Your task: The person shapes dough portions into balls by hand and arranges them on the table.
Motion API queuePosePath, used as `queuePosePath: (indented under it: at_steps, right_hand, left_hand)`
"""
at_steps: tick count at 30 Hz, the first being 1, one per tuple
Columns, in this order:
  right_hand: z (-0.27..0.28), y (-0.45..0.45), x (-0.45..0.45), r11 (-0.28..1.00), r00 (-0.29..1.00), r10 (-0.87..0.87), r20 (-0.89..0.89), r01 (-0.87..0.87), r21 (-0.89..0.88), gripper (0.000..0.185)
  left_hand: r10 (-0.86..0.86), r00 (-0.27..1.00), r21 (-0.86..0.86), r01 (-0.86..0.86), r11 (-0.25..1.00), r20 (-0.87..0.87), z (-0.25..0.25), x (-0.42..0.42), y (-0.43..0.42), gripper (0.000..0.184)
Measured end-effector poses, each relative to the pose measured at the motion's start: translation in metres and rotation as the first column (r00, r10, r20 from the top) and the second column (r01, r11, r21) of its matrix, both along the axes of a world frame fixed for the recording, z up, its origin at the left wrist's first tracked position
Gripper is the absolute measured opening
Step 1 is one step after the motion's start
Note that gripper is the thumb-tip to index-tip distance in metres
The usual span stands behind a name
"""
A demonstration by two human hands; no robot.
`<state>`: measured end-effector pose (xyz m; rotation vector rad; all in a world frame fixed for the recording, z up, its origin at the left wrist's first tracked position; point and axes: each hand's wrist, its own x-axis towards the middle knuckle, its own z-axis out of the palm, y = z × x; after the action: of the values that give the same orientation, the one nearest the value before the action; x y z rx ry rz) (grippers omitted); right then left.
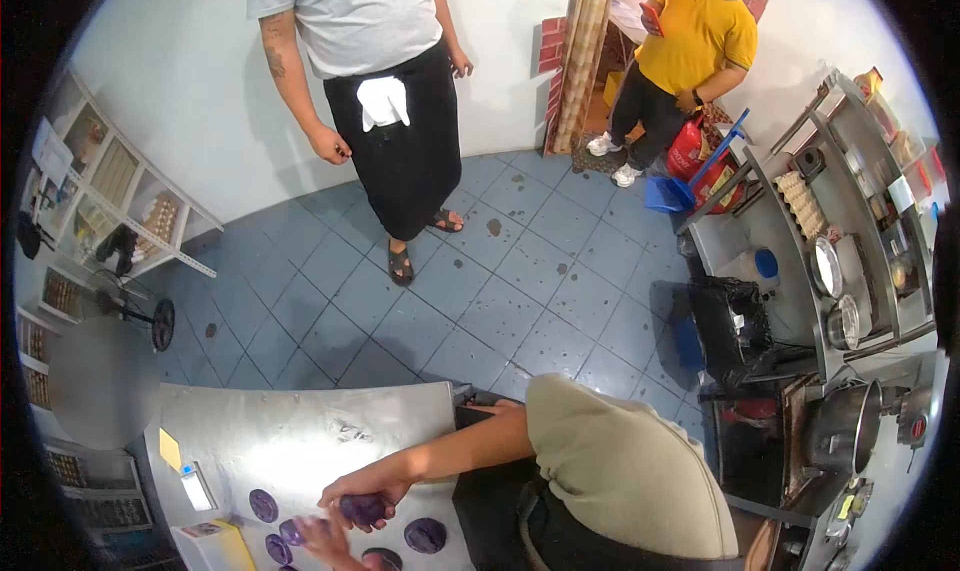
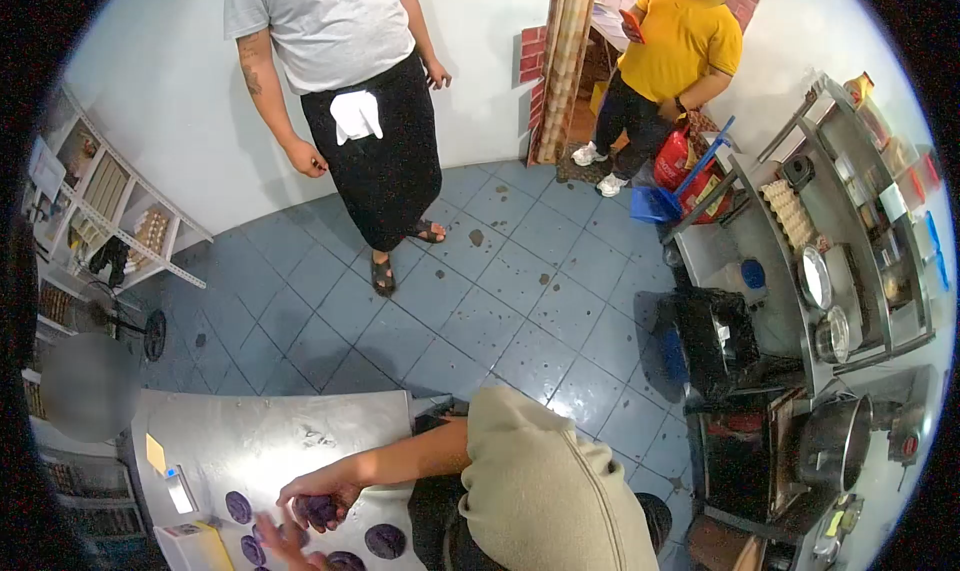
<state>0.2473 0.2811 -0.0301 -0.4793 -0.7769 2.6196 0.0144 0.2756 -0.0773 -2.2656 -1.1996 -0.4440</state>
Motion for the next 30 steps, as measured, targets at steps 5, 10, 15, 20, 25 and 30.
queuePosePath:
  at_steps: [5, 10, 15, 20, 25, 30]
  right_hand:
    - [0.005, -0.009, -0.002, 0.992, 0.989, -0.128, -0.069, 0.126, -0.031, 0.047]
    - [-0.012, -0.007, -0.006, 0.999, 0.987, -0.031, 0.16, 0.027, 0.022, 0.046]
    - [0.004, -0.002, -0.015, 0.948, 0.924, 0.071, 0.376, -0.18, 0.262, 0.038]
    - [0.035, 0.006, -0.066, 0.333, 0.859, -0.064, 0.507, -0.461, 0.823, 0.044]
    - [0.039, 0.005, -0.168, -0.033, 0.96, -0.083, 0.268, -0.272, 0.962, 0.043]
    - [-0.007, 0.029, -0.265, -0.313, 0.936, -0.096, 0.338, -0.351, 0.882, 0.044]
  left_hand:
    - [0.337, 0.875, -0.797, 0.087, 0.597, 0.348, 0.095, 0.076, -0.077, 0.082]
    - [0.29, 0.544, -0.43, 0.147, 0.891, 0.787, 0.098, 0.09, -0.109, 0.072]
    - [0.541, 0.381, -0.533, -0.139, 0.835, 0.75, 0.082, 0.082, -0.169, 0.044]
    - [0.646, 0.221, -0.555, -0.358, 0.751, 0.731, 0.036, 0.09, -0.245, 0.031]
    - [0.668, 0.048, -0.591, -0.421, 0.687, 0.742, 0.0, 0.101, -0.27, 0.03]
    - [0.61, 0.163, -0.414, -0.598, 0.687, 0.776, -0.011, 0.104, -0.259, 0.028]
